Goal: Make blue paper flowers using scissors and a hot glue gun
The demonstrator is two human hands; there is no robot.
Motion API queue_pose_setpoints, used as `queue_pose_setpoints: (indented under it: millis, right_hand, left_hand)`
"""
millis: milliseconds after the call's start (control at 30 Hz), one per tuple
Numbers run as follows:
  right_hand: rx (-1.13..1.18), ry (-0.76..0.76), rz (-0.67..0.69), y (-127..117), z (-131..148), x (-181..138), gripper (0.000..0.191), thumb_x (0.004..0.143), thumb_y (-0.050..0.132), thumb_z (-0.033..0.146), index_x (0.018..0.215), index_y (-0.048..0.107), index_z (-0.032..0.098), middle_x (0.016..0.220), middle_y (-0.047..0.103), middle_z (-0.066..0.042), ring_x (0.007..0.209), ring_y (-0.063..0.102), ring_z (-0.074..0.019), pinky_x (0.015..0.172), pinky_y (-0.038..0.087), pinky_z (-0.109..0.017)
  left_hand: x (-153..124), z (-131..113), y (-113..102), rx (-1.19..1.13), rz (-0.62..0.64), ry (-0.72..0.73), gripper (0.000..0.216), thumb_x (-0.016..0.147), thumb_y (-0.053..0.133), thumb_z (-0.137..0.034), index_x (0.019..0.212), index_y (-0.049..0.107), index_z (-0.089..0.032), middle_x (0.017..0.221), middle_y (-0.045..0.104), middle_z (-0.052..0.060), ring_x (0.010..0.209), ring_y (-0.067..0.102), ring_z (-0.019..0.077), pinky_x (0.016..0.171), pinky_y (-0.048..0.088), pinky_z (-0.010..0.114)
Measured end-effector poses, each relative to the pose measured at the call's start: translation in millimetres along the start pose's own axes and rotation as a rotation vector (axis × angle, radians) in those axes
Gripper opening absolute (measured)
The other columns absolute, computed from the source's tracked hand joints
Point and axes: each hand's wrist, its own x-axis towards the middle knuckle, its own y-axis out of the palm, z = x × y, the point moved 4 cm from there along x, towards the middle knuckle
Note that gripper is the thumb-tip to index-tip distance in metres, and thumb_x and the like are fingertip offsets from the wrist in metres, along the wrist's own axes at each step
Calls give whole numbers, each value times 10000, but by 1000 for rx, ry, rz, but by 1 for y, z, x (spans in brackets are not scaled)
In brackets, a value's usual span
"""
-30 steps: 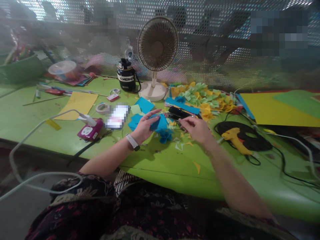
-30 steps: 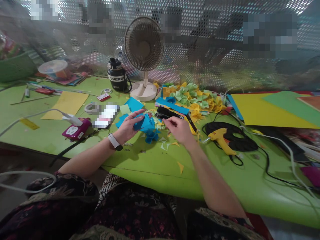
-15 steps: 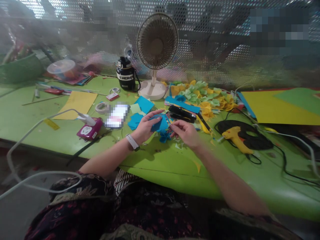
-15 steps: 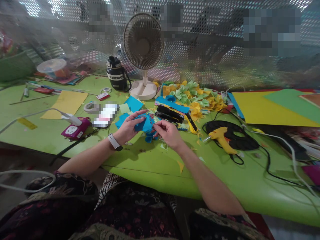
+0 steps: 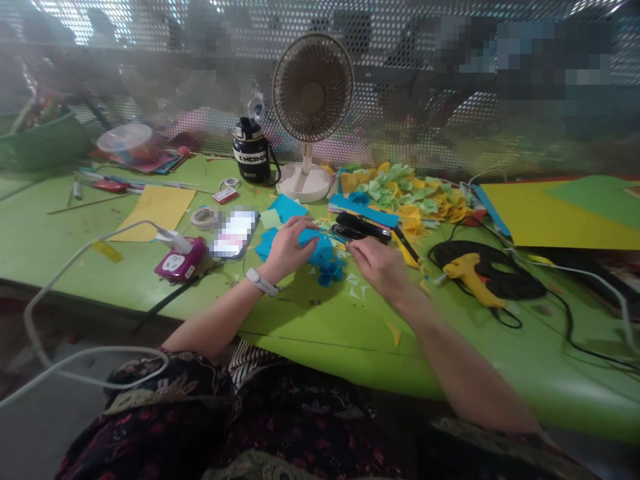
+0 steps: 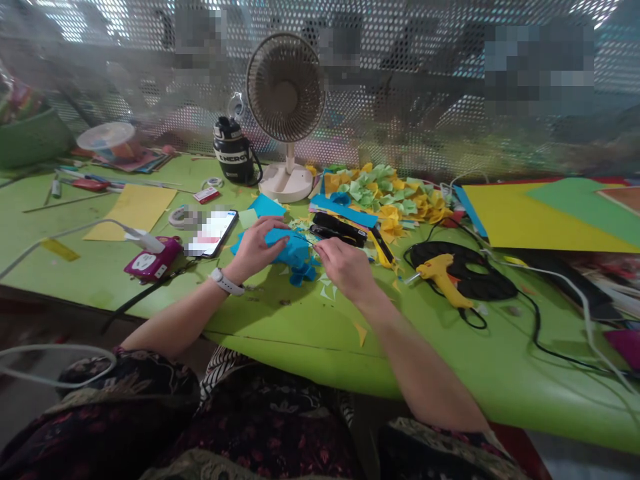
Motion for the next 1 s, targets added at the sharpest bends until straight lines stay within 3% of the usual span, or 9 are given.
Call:
queue_pose_setpoints:
  millis: [167,467,767,1000]
  right_hand:
    - [-90,-55,-12,0,0,-1,419,1046,349,395,975,705,185,929,743,-127,828,683,-233,702,461,-331]
    - [-222,-225,-138,4,0,-3,326,1043,434,311,929,702,164,837,740,-83,745,675,-184,633,427,-298]
    - [-313,-228,-93,4,3,-2,339,1048,425,310,912,696,158,791,725,-70,714,654,-181,627,386,-307]
    - [-375,-242,-69,4,5,-2,331,1047,426,268,897,696,147,777,719,-69,711,647,-175,630,375,-304]
  left_hand:
    - [-10,-21,2,51,29,239,162,779,721,-185,935,705,-225,1044,658,96,1074,592,250,1010,431,379]
    - [-13,-18,6,316,10,517,162,852,657,-276,991,654,-193,964,669,81,937,631,216,837,526,376]
    - [-17,-13,14,428,32,580,95,903,615,-248,914,694,-198,936,697,71,864,654,181,792,541,337]
    - [-18,-12,17,474,98,597,180,879,647,-286,999,708,-165,959,722,99,886,677,210,799,560,353]
